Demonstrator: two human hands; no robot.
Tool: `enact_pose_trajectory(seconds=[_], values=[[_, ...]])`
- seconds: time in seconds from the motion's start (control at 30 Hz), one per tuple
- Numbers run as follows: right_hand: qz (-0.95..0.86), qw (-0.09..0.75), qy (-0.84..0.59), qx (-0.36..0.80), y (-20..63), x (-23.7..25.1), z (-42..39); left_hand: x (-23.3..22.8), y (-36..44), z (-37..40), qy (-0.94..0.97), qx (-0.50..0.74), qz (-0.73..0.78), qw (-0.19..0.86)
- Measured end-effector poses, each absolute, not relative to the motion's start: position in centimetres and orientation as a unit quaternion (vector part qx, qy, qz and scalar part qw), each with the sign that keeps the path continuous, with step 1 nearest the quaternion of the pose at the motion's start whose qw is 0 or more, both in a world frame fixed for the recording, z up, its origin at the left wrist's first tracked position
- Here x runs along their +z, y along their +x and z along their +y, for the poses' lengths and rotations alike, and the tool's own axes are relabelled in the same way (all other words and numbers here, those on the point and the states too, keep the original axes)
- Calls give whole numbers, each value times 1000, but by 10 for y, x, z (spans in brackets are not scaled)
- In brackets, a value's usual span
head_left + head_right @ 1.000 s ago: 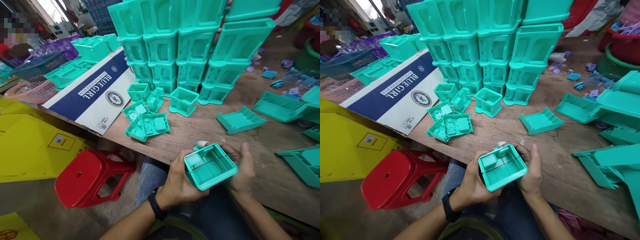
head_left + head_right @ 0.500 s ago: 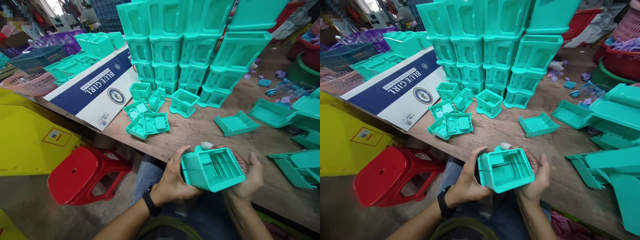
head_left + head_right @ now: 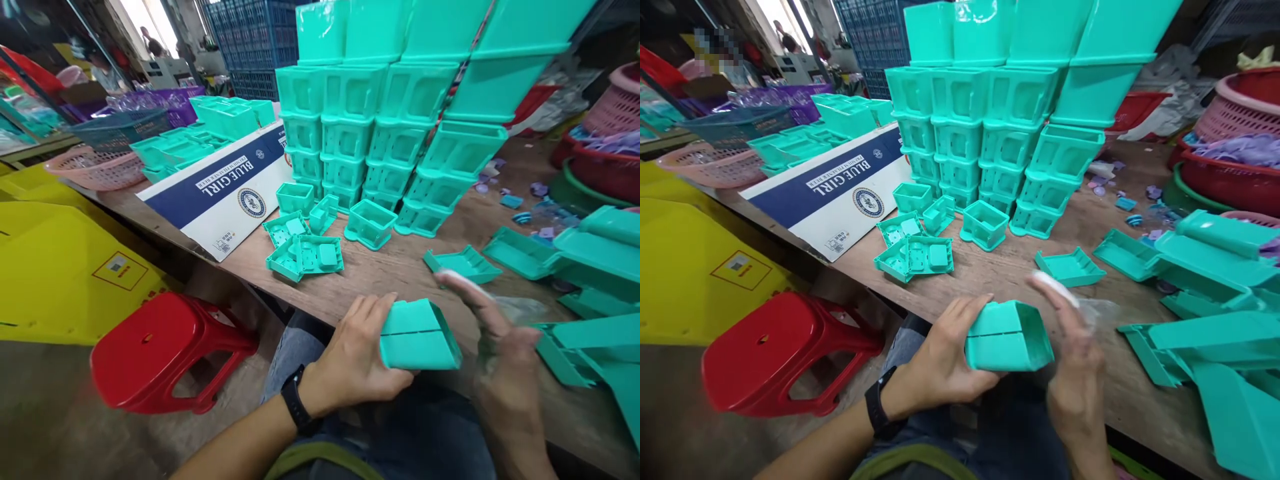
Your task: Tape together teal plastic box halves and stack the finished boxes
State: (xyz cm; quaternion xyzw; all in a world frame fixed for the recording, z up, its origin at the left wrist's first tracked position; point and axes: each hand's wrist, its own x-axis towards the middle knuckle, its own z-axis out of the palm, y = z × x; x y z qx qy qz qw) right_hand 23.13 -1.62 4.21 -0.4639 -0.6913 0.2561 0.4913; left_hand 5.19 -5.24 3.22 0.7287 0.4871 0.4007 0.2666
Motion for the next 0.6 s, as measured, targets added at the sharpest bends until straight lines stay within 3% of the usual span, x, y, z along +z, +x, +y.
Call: enact_pose_trajectory(seconds=[0.1,0.33,0.6], values=[[-766,439,-430,192,223,56,-23,34,57,-53,740,397,476,262],[-751,472,-440,139,213,56,-24,19,61,-51,702,474,438,301],[-686,506,-483,201,212,52,-22,17,70,-54,681,484,484,259]])
